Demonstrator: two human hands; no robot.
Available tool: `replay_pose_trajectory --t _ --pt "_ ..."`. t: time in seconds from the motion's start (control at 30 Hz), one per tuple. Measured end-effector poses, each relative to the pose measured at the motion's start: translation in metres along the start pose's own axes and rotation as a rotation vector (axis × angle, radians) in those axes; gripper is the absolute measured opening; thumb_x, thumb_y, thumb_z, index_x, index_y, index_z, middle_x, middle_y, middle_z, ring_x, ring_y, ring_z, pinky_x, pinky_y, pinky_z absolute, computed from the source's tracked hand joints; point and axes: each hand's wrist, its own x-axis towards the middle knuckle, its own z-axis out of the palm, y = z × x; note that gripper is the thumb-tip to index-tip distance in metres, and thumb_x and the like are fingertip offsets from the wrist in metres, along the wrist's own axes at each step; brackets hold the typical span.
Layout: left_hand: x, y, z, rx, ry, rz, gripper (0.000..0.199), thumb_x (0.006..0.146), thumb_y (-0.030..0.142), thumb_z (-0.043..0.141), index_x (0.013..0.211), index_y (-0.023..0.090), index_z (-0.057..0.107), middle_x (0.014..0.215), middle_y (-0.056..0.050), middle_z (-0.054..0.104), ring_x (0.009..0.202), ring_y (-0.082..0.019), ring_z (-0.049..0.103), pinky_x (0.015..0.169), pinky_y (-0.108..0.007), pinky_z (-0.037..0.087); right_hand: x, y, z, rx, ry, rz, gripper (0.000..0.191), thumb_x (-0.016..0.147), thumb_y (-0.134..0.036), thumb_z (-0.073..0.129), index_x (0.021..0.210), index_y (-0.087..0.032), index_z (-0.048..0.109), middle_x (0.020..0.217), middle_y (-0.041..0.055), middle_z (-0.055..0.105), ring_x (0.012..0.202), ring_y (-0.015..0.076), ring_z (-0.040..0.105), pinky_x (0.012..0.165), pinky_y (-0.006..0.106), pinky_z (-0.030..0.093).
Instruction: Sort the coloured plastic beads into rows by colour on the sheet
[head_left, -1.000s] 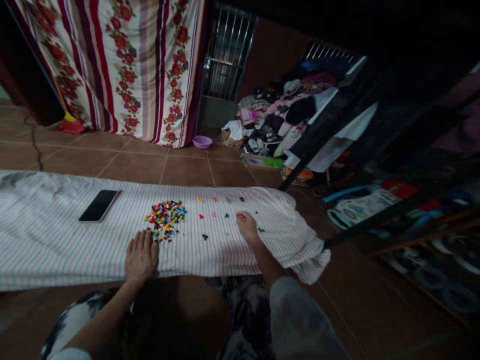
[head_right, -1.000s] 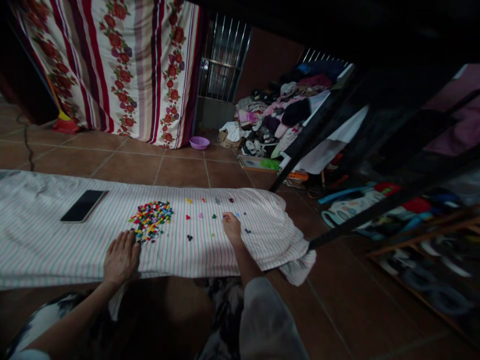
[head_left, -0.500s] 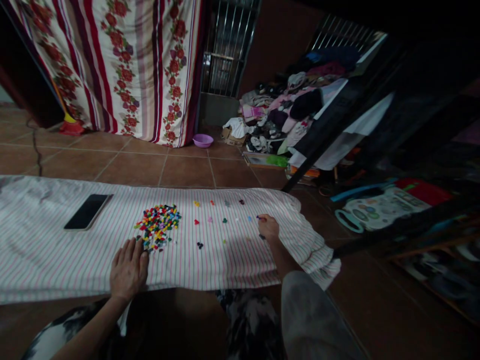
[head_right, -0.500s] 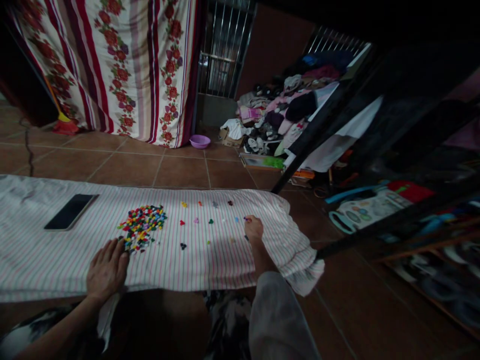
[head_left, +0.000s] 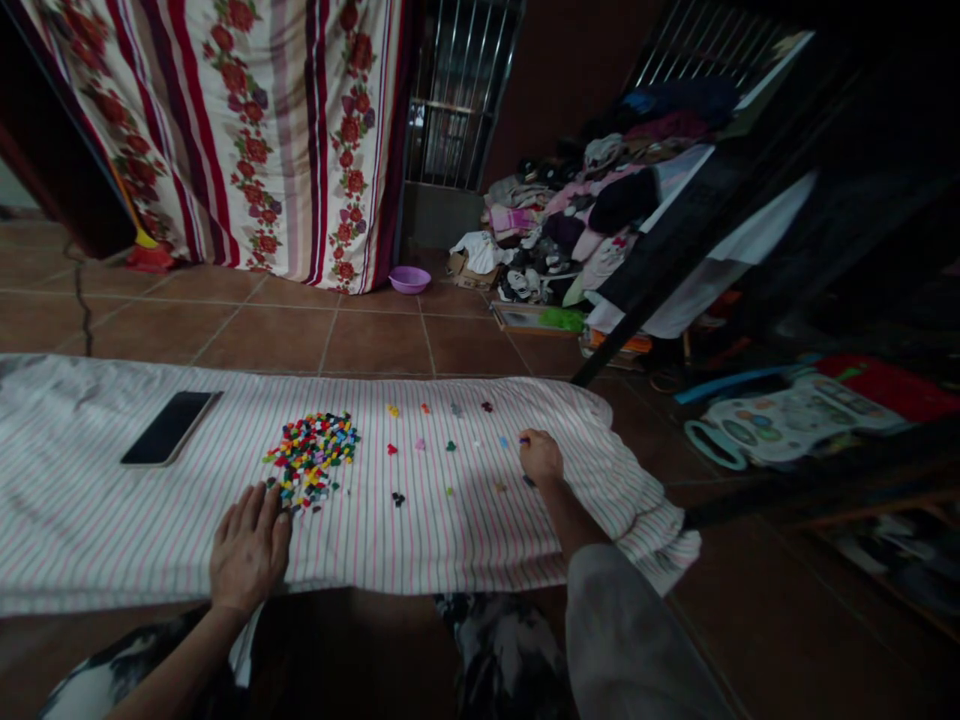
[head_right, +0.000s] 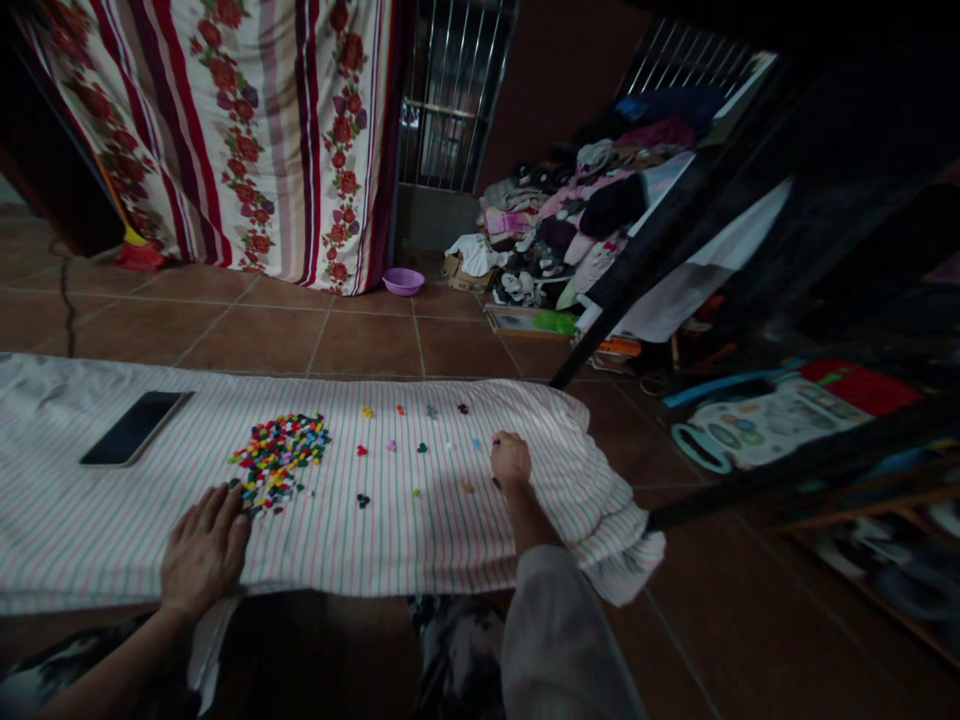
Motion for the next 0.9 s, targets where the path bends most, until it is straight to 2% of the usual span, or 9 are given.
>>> replay_pose_trajectory --t 0.2,0.33,0.53,0.67,0.9 --pt "0.001 0.001 0.0 0.008 -0.003 -0.013 0.053 0.089 0.036 0.031 0.135 0.013 0.046 0.132 -0.018 0.054 0.129 -0.03 0.044 0.105 -0.048 0.034 -0.003 -0.001 -0.003 0.031 0.007 -0.039 0.034 0.074 -0.007 0.049 0.098 -0.018 0.07 0.097 0.0084 0.068 0.091 0.0176 0.061 0.087 0.027 0.043" --pt "0.001 0.001 -0.001 0.01 -0.012 -0.016 0.052 0.09 0.036 0.031 0.133 0.014 0.047 0.132 -0.018 0.054 0.129 -0.03 0.043 0.105 -0.048 0.034 0.0 -0.001 -0.002 0.072 -0.019 -0.082 0.03 0.075 -0.007 0.048 0.09 -0.018 0.071 0.097 0.0078 0.069 0.093 0.0177 0.061 0.091 0.028 0.043" --pt "0.002 0.001 -0.001 0.025 -0.006 -0.01 0.051 0.09 0.037 0.03 0.129 0.011 0.051 0.131 -0.02 0.054 0.128 -0.03 0.045 0.105 -0.048 0.035 0.004 0.004 0.002 0.095 -0.015 -0.075 0.034 0.074 -0.004 0.044 0.092 -0.015 0.071 0.099 0.0089 0.069 0.094 0.0164 0.062 0.091 0.027 0.043" --pt "0.002 0.002 -0.001 0.027 -0.029 -0.018 0.052 0.09 0.037 0.03 0.129 0.01 0.051 0.133 -0.02 0.053 0.129 -0.03 0.044 0.105 -0.048 0.034 0.002 0.004 0.001 0.132 -0.012 -0.046 0.035 0.075 -0.006 0.044 0.094 -0.017 0.071 0.103 0.0067 0.069 0.096 0.0162 0.062 0.092 0.028 0.044" --pt "0.004 0.004 -0.005 0.013 -0.106 -0.074 0.053 0.09 0.038 0.032 0.131 0.011 0.05 0.136 -0.017 0.052 0.131 -0.028 0.042 0.108 -0.046 0.031 0.002 -0.011 -0.013 0.163 0.046 -0.037 0.031 0.074 -0.011 0.046 0.09 -0.017 0.071 0.098 0.0089 0.068 0.093 0.0204 0.061 0.089 0.032 0.045"
